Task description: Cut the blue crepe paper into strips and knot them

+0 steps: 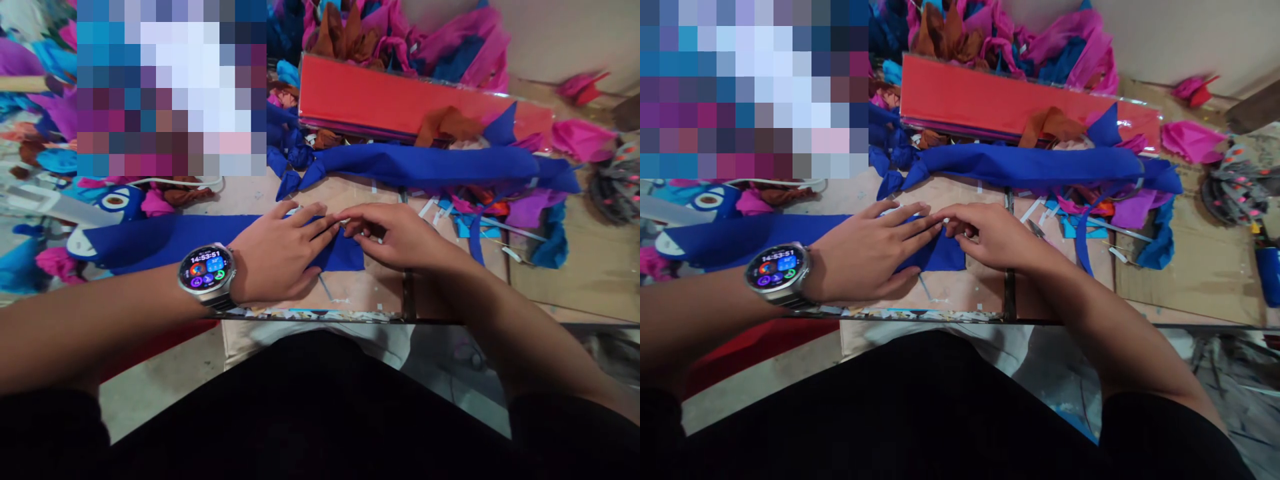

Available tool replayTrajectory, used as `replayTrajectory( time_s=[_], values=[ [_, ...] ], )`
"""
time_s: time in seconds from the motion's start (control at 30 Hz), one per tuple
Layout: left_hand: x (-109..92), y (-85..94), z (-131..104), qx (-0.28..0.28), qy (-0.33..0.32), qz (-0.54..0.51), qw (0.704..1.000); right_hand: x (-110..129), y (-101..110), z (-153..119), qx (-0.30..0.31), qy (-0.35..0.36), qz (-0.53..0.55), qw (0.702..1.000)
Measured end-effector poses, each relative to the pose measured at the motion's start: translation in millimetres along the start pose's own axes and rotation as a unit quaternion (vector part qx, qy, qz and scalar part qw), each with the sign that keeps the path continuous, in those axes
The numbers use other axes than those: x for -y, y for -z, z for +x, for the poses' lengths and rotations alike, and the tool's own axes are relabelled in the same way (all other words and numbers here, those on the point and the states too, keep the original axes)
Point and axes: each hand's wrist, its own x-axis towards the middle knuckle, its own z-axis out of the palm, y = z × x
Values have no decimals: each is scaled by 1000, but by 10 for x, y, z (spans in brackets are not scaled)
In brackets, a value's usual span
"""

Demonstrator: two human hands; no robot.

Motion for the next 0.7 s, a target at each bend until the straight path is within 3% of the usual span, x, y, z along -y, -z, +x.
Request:
replayTrajectory(
  time_s=[0.7],
  values=[
    [-21,-19,5,8,1,-3,1000,-43,89,-35,29,-5,44,999]
  ],
)
